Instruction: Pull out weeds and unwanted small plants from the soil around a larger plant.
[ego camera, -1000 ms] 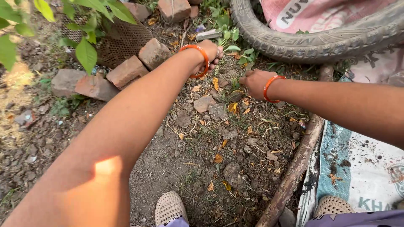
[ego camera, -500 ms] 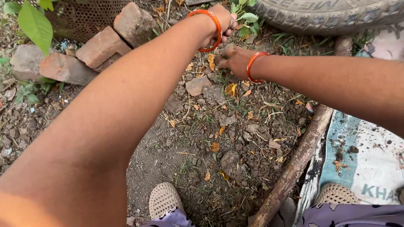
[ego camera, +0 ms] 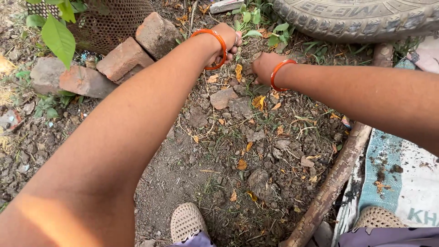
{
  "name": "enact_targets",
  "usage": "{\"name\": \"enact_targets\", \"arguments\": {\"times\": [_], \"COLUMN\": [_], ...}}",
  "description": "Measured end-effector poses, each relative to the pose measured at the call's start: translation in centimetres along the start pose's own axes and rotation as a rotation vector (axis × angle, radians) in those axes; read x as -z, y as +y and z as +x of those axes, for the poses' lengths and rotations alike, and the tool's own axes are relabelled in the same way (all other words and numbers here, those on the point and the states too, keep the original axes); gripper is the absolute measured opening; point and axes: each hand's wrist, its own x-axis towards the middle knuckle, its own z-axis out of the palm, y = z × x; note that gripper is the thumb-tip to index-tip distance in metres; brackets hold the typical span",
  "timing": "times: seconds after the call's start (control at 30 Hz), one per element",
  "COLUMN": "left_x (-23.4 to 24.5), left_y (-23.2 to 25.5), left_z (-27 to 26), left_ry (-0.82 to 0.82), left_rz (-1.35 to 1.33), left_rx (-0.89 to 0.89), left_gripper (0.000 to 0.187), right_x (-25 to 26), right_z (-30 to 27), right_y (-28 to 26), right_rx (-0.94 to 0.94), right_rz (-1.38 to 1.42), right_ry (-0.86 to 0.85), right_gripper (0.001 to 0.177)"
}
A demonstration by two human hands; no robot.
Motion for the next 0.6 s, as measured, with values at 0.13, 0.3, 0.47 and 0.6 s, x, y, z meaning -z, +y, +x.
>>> {"name": "enact_targets", "arguments": {"times": [0.13,0.3,0.47,0.6], "left_x": [0.3,0.6,0.9,0.8], "left_y": [-0.7,-1.4,-2.4,-2.6], "left_z": [-0.6,-0.2,0.8,0.5], "left_ry": [0.016,-0.015,-0.036,-0.044], "left_rz": [0.01,-0.006,0.0,0.011], "left_rx": [0.002,-0.006,0.003,-0.004], "left_gripper": [0.041,0.038,0.038,0.037], "right_x": [-2.5,0.2,-1.0,-2.6], "right_z": [2.9,0.5,0.7,1.3], "right_y": [1.2,-0.6,-0.5,0.7], "right_rx": [-0.074,-0.133,-0.108,-0.067], "right_rz": [-0.027,-0.094,-0.085,-0.122], "right_ry": [-0.013,-0.077,-0.102,-0.108], "right_gripper": [0.028,0.026,0.026,0.026]}}
